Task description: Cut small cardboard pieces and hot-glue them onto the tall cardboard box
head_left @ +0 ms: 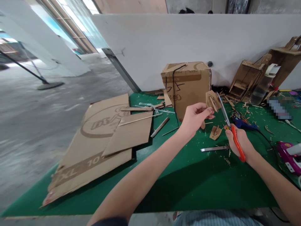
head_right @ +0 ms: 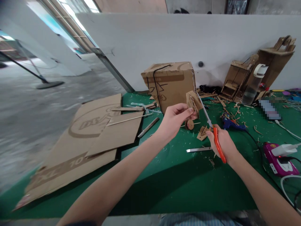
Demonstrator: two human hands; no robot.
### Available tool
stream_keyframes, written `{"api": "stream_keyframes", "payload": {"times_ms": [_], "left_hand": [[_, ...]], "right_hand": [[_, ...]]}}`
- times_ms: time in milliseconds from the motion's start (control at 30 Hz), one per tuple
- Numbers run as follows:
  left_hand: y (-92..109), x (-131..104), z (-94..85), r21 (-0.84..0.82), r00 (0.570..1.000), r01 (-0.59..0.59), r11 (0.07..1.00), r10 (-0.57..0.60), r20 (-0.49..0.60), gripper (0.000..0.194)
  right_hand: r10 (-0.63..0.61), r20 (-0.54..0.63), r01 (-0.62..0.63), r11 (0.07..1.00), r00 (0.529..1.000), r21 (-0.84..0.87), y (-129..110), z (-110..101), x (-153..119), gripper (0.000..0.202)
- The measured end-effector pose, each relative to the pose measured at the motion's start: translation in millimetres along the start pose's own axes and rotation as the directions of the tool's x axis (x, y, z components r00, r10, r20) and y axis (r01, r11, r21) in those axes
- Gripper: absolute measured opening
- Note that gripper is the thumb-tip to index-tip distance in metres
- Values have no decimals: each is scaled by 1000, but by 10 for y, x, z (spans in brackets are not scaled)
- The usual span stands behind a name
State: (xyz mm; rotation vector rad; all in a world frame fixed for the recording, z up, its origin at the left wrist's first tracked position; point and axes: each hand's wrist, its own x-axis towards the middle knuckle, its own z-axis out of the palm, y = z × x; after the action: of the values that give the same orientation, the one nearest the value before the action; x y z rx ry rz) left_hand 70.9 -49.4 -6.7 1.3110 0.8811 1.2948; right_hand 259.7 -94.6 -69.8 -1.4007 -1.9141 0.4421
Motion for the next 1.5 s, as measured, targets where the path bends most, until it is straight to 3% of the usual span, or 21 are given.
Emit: {"api": "stream_keyframes", "payload": {"times_ms": [333,500,733,833,933,1067,1200,1267,1500], "left_hand": [[24,-10,10,5,1000,11,1000,-11,24,17],[21,8,1,-45,1000,8,999,-9,-17,16],[38,21,-20,23,999,28,999,-27,-40,16],[46,52,-59,58,999,42,997,-42,-10,17],[49,97,-138,165,987,107,981,-125,100,30],[29,138,-258,460,892,129,878,-305,333,41],[-50,125,-292,743,777,-82,664,-424,465,42],[-112,105,-274,789,750,-166,592,-444,491,38],[-299,74,-215,817,831,-206,538,-344,436,36]], "right_hand": [[5,-42,-7,998,999,-65,-33,-23,-7,36],[-6,-75,0,996,997,-86,-8,-10,11,35],[24,-89,-35,992,996,-120,69,-16,35,32],[12,-100,-26,990,995,-141,93,-20,42,33],[2,-140,-27,983,990,-182,131,-37,66,34],[18,-217,-65,975,976,-213,187,-113,113,37],[57,-293,-122,971,954,-207,220,-199,155,41],[55,-311,-133,963,949,-233,238,-213,170,41],[11,-235,-93,935,972,-342,331,-140,192,38]]}}
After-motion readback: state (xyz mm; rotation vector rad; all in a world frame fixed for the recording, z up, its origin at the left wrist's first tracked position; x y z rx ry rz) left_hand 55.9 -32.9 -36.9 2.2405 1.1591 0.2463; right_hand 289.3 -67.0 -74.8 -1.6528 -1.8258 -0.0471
